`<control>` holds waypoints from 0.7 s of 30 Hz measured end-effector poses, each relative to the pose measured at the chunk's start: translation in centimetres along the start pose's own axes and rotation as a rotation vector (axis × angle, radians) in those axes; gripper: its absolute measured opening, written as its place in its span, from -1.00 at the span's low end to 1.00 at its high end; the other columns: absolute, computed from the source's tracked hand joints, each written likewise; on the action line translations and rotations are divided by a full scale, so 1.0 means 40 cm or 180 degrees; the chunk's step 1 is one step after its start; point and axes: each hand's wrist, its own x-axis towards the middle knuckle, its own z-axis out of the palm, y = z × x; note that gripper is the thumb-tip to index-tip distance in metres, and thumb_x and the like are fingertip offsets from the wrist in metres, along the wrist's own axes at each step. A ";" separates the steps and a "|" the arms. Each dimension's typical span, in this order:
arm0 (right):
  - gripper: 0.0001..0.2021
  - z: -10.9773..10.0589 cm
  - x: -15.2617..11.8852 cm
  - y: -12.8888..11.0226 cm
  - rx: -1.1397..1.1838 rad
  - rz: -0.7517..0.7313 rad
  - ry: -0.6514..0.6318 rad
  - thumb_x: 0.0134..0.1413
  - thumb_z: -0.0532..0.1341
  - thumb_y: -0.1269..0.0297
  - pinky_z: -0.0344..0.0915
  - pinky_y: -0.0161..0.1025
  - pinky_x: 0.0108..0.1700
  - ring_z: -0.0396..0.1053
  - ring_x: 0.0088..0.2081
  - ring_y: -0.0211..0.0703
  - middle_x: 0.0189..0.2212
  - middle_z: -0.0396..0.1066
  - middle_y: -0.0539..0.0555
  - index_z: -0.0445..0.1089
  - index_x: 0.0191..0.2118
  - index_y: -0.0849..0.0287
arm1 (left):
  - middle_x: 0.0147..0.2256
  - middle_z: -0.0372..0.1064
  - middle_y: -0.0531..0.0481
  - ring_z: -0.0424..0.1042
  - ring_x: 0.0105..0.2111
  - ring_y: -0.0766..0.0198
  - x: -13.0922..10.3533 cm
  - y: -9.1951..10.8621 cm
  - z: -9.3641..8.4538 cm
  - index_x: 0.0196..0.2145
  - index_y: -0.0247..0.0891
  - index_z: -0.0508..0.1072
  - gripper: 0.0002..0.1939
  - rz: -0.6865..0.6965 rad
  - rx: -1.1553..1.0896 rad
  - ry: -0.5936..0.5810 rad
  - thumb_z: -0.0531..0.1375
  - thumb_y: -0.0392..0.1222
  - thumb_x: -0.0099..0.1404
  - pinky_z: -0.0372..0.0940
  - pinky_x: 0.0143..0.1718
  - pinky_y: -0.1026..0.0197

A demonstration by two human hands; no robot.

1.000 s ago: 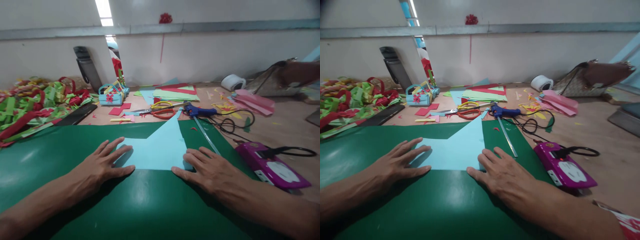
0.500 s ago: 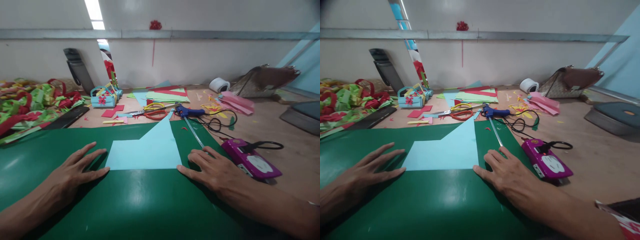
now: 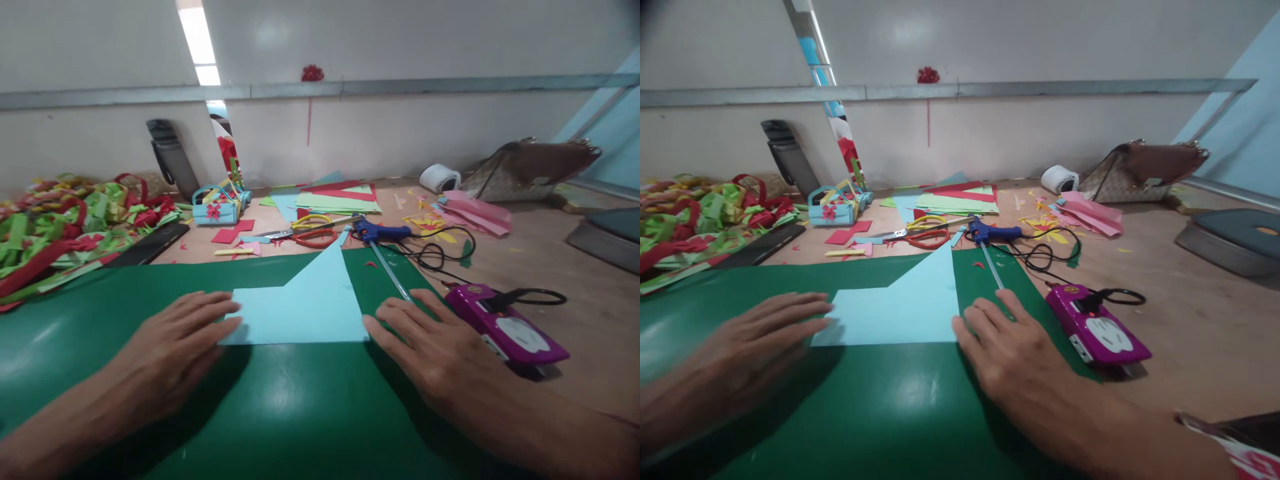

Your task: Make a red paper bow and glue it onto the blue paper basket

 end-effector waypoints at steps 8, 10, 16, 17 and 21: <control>-0.38 0.057 0.068 -0.060 0.1038 0.0117 -0.0838 0.18 0.03 -0.14 -0.02 0.29 0.12 0.14 0.16 0.25 0.11 0.31 0.31 0.27 0.12 0.31 | 0.33 -0.37 -0.09 -0.32 0.31 0.02 0.145 0.124 0.041 0.34 -0.17 -0.33 -0.13 0.0520 -0.0981 -0.1360 -0.03 0.29 0.29 -0.28 0.27 -0.18; -0.41 0.050 0.041 -0.042 0.1116 0.0166 -0.1017 0.21 -0.02 -0.14 -0.12 0.35 0.13 0.06 0.21 0.25 0.15 0.28 0.25 0.26 0.13 0.24 | 0.33 -0.37 -0.05 -0.30 0.31 0.04 0.120 0.112 0.040 0.34 -0.11 -0.36 -0.16 0.0445 -0.0980 -0.1395 -0.02 0.26 0.31 -0.28 0.27 -0.18; -0.53 0.025 -0.047 -0.009 0.0821 0.0264 -0.0909 0.27 -0.01 -0.01 -0.46 0.22 0.17 0.01 0.25 0.16 0.23 0.18 0.16 0.19 0.18 0.13 | 0.33 -0.32 -0.03 -0.19 0.30 -0.02 -0.003 0.052 0.061 0.33 -0.04 -0.39 -0.15 0.0156 -0.0720 -0.1142 0.04 0.18 0.31 -0.23 0.23 -0.24; -0.53 0.025 -0.055 -0.009 0.0736 0.0264 -0.0867 0.27 0.01 0.01 -0.53 0.19 0.17 0.01 0.25 0.15 0.23 0.18 0.15 0.19 0.18 0.12 | 0.33 -0.29 -0.03 -0.16 0.30 -0.02 -0.024 0.044 0.070 0.34 -0.04 -0.36 -0.17 0.0052 -0.0645 -0.1074 0.04 0.17 0.31 -0.23 0.24 -0.22; -0.57 0.025 -0.066 -0.012 0.0564 0.0258 -0.0714 0.25 0.07 0.09 -0.58 0.13 0.18 0.07 0.22 0.13 0.19 0.25 0.13 0.21 0.16 0.14 | 0.30 -0.11 0.02 -0.02 0.27 0.06 -0.101 0.022 0.110 0.33 0.01 -0.22 -0.29 -0.0217 -0.0514 -0.0493 -0.07 0.22 0.33 -0.22 0.28 -0.10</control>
